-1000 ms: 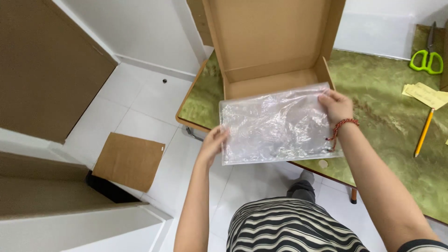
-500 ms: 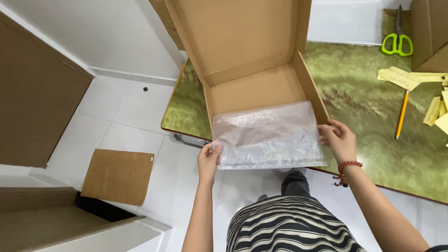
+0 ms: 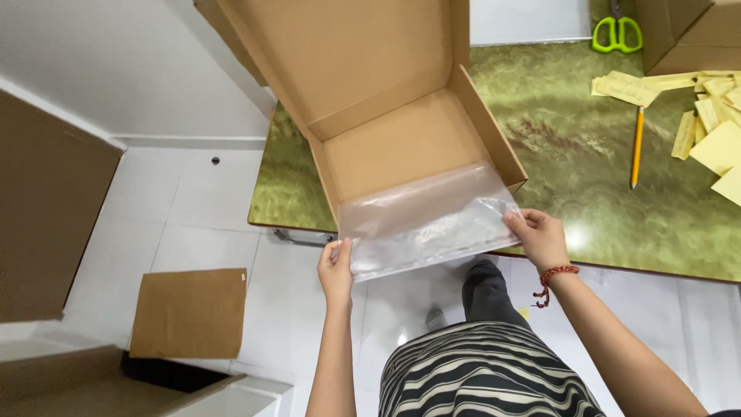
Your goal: Unpacking a polo shirt from a cardboard box and hanging it on a clothes rack.
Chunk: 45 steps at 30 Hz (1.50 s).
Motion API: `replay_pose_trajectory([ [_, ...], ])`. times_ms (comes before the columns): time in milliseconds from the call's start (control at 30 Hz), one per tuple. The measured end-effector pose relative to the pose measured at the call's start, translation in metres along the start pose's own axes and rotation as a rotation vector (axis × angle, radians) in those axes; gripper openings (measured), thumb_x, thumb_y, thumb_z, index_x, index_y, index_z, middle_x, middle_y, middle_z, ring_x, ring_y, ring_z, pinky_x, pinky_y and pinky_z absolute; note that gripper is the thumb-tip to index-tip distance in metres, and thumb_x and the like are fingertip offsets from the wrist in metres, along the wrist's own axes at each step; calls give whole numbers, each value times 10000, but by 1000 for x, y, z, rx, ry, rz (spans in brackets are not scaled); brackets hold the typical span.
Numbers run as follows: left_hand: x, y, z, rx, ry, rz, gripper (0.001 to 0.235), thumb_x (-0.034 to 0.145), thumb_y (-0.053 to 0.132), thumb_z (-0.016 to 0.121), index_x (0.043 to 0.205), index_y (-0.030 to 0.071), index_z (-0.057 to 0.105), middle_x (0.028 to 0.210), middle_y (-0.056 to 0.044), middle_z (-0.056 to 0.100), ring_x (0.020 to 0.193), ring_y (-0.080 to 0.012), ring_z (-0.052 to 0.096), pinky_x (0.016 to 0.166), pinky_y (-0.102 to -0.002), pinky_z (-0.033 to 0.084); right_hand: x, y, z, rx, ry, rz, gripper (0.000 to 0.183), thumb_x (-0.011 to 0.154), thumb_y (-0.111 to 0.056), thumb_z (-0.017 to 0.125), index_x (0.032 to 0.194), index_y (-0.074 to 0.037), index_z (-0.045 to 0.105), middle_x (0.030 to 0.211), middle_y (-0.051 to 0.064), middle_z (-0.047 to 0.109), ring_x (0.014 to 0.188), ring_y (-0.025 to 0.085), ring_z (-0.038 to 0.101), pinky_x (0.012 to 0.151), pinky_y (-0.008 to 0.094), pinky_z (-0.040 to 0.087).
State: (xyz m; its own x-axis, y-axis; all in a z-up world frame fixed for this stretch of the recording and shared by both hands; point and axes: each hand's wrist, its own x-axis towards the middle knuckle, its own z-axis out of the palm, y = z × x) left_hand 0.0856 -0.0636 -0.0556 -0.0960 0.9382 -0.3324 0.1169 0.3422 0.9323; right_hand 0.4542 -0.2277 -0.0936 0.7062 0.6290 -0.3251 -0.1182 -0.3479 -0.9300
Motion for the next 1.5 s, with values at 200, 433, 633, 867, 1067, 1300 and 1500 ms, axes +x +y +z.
replay_pose_trajectory([
  [200, 0, 13, 13, -30, -94, 55, 169, 1041, 299, 746, 1054, 131, 764, 823, -44, 745, 736, -88, 620, 650, -241, 541, -12, -42, -2, -67, 186, -292, 163, 1046, -151, 804, 1111, -4, 774, 866, 195, 766, 624, 192, 686, 524, 323, 601],
  [433, -33, 107, 103, 50, -220, 300, 146, 1054, 238, 716, 1082, 114, 788, 965, -83, 815, 890, -116, 645, 829, -338, 590, -3, -100, -80, -49, 452, -528, 50, 1119, -50, 801, 1105, -30, 757, 767, 109, 701, 693, 105, 579, 668, 271, 526],
  [633, -43, 168, 217, 165, -520, 385, 308, 1014, 258, 687, 1227, 76, 815, 753, 30, 647, 631, -72, 443, 581, -225, 366, 30, -110, -179, -23, 569, -491, 279, 1251, -51, 746, 1012, -38, 605, 870, 27, 610, 714, 74, 514, 660, 190, 446],
  [867, 20, 184, 366, 198, -629, 438, 255, 1001, 174, 651, 1189, 100, 807, 1045, 0, 793, 873, -112, 669, 779, -244, 539, 122, -151, -214, -99, 470, -441, 277, 1128, 31, 662, 1380, 131, 605, 1159, 201, 720, 1004, 210, 691, 824, 272, 550],
  [1067, 61, 259, 479, 278, -498, 534, 300, 976, 268, 673, 1206, 129, 807, 1129, -16, 829, 983, -155, 743, 900, -288, 577, 232, -217, -231, 33, 620, -743, 39, 1227, 40, 618, 1261, 59, 620, 1107, 130, 703, 902, 126, 612, 813, 228, 514],
  [1300, 133, 287, 547, 398, -193, 464, 784, 1055, 373, 642, 1701, 105, 288, 1737, -226, 284, 1573, -508, 216, 1241, -697, 226, 395, -231, -188, 207, 408, -549, 201, 1251, -151, 541, 1328, 24, 481, 1049, 267, 668, 545, 325, 669, 405, 332, 587],
  [1500, 116, 225, 560, 362, -403, 414, 796, 1067, 135, 605, 1706, 11, 146, 1732, -340, 118, 1577, -570, 97, 1243, -722, 139, 501, -145, -122, 289, 211, -31, 339, 1178, -268, 509, 1304, 33, 420, 843, 233, 656, 609, 365, 735, 519, 383, 672],
])
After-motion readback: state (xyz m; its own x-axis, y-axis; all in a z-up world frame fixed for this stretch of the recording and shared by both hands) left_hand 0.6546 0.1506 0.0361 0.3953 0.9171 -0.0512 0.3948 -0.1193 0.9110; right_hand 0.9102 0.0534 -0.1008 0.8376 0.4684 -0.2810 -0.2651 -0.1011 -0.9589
